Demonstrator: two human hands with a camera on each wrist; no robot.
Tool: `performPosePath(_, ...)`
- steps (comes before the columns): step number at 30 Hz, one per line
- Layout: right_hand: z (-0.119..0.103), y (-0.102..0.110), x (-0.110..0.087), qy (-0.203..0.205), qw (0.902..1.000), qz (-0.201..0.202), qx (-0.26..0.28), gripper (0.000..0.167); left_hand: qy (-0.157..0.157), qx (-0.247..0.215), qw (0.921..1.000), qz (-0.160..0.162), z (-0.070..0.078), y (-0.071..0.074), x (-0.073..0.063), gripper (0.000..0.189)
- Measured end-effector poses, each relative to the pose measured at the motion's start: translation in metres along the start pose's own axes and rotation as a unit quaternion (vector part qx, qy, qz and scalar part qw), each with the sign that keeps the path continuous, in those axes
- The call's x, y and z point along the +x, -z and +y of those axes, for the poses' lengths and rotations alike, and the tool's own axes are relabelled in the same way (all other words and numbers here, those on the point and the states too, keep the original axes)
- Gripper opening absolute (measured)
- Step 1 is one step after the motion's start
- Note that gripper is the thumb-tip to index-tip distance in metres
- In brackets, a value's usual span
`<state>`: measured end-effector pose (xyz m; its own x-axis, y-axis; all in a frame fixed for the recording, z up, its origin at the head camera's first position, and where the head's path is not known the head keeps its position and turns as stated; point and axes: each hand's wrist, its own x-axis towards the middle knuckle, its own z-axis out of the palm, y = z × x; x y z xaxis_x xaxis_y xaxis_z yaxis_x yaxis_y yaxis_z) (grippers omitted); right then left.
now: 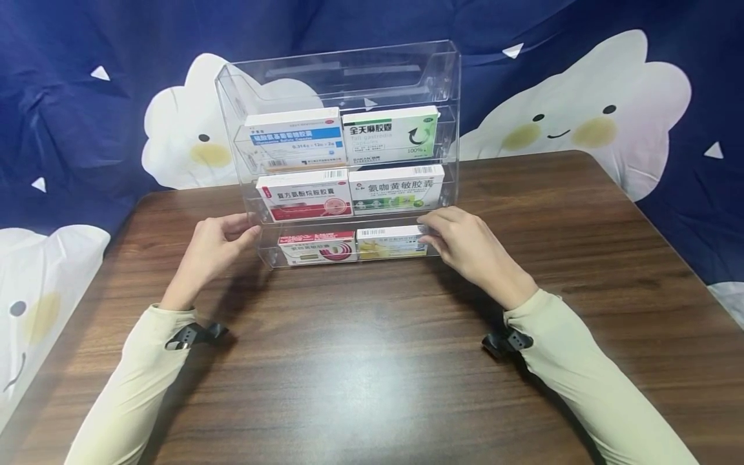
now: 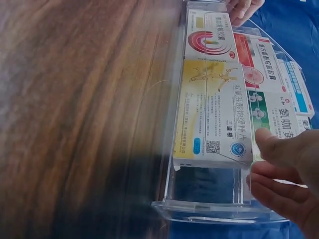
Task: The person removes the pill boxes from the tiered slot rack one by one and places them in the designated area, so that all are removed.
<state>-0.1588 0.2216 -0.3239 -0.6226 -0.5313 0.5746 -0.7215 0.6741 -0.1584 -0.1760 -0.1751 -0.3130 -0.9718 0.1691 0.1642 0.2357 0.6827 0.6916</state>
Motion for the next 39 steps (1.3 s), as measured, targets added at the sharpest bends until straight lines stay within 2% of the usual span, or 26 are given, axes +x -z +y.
performPosePath(10,-0.005,-0.003,0.007,-0.032,0.9981,-0.050,-0.018,0.020,-0.011,0.013,0.9998,0.006,-0.002,-0.001,0.000,0.035)
performPosePath(16,-0.006,-0.006,0.011,-0.051,0.9948,-0.086,-0.021,0.013,0.001,0.008,1.0000,0.003,-0.002,0.000,0.000,0.035)
performPosePath(22,-0.006,-0.008,0.013,-0.057,0.9937,-0.093,-0.024,0.016,0.006,0.008,0.9999,0.003,0.000,0.000,0.001,0.034)
performPosePath(27,-0.005,-0.010,0.013,-0.064,0.9945,-0.082,-0.015,0.015,0.008,0.006,1.0000,0.003,-0.001,0.000,0.000,0.034)
performPosePath(30,-0.003,-0.010,0.013,-0.063,0.9966,-0.054,0.000,0.013,0.006,0.003,1.0000,0.002,-0.001,-0.001,0.000,0.033)
performPosePath(34,-0.002,-0.007,0.012,-0.055,0.9981,-0.011,0.024,0.018,0.004,0.006,1.0000,0.002,0.000,-0.001,0.000,0.033)
performPosePath(39,-0.001,0.002,0.014,-0.070,0.9958,0.018,0.057,0.022,0.008,0.007,0.9999,0.001,0.001,0.000,0.000,0.033)
